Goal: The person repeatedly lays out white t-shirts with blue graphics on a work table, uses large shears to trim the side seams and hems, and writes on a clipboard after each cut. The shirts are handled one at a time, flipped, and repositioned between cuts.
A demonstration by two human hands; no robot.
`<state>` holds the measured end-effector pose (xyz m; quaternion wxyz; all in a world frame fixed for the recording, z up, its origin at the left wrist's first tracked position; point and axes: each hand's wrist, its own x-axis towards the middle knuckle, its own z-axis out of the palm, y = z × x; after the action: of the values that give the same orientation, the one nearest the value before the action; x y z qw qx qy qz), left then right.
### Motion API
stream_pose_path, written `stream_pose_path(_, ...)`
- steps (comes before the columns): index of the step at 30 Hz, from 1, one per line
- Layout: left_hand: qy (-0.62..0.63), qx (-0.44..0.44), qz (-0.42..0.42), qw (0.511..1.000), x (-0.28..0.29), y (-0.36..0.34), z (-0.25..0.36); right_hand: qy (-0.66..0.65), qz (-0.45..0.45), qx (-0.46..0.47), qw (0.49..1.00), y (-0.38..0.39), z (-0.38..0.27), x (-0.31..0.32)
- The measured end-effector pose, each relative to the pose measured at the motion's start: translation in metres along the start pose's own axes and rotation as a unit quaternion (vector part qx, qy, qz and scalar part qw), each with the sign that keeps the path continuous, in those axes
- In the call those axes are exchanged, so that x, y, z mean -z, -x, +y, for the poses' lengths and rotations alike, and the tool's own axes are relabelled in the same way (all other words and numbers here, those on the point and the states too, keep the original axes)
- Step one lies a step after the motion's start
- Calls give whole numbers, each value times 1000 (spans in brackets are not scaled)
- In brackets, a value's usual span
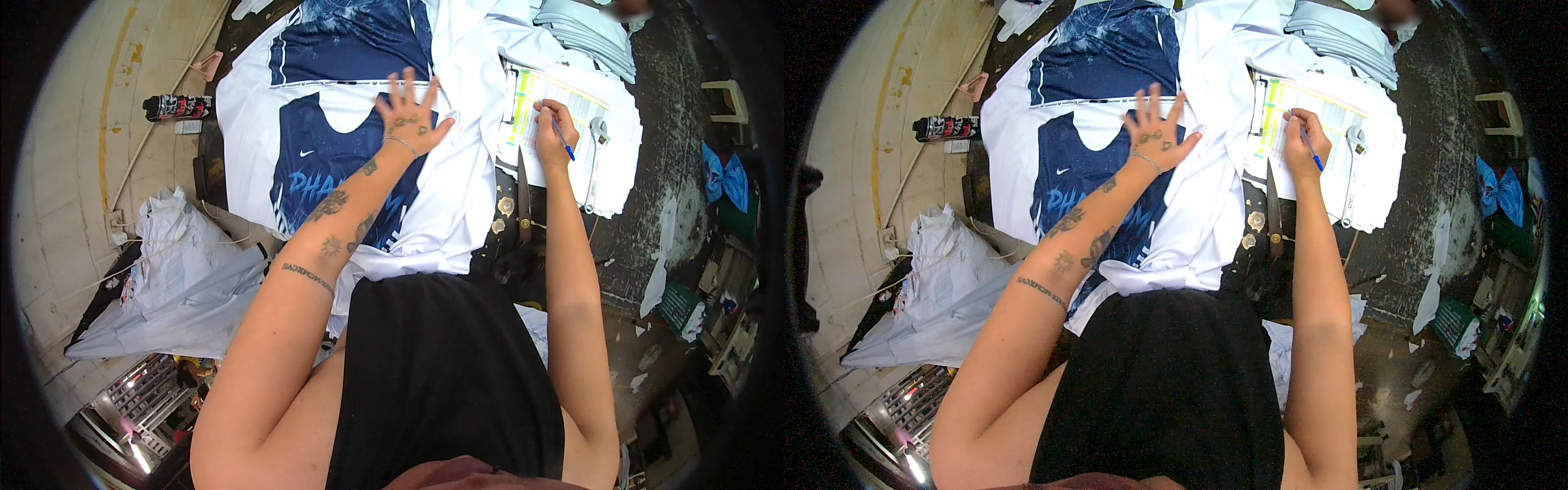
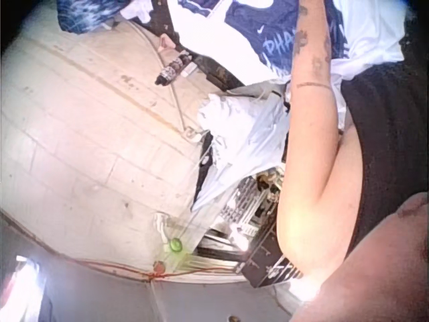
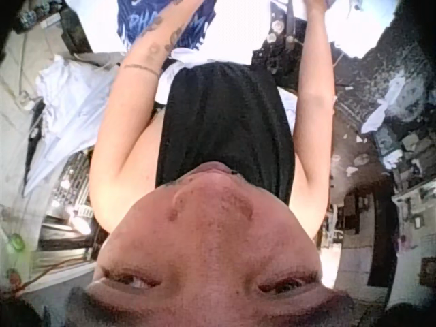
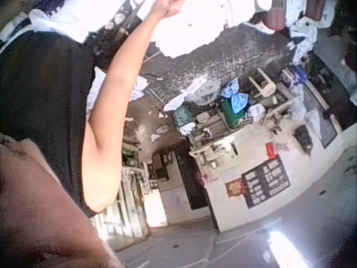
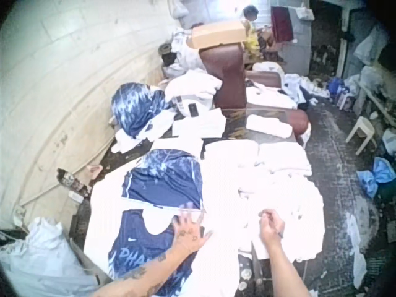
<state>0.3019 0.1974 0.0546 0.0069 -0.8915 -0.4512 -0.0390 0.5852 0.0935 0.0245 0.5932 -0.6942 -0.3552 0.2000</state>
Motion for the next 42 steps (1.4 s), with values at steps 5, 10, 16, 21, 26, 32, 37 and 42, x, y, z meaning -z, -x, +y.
stream_pose_path(5, 5, 3, -449, 894, 70, 64, -7, 1, 6, 17, 1000, 0, 0, 0)
stream_pose_path(10, -42, -97, -516, 850, 121, 60, -18, 15, 5, 20, 1000, 1, -5, 1)
stream_pose_path(16, 13, -8, -210, 978, 80, 45, 35, 28, 6, 20, 999, 2, -7, 2)
stream_pose_path(21, 152, 30, -78, 985, 37, 45, 2, 4, 6, 12, 1000, 1, -5, 3)
stream_pose_path(26, 21, 241, -221, 945, 23, 31, -52, 8, 7, 16, 1000, 2, -5, 2)
stream_pose_path(32, 69, 323, -314, 890, 40, 32, -46, 25, 9, 16, 1000, 1, -9, 2)
stream_pose_path(37, 41, 263, -224, 937, 39, 26, -40, 10, 8, 30, 999, 2, -7, 2)
stream_pose_path(42, 27, 230, -83, 969, 8, 22, -31, 16, -5, 1, 1000, 1, -8, 1)
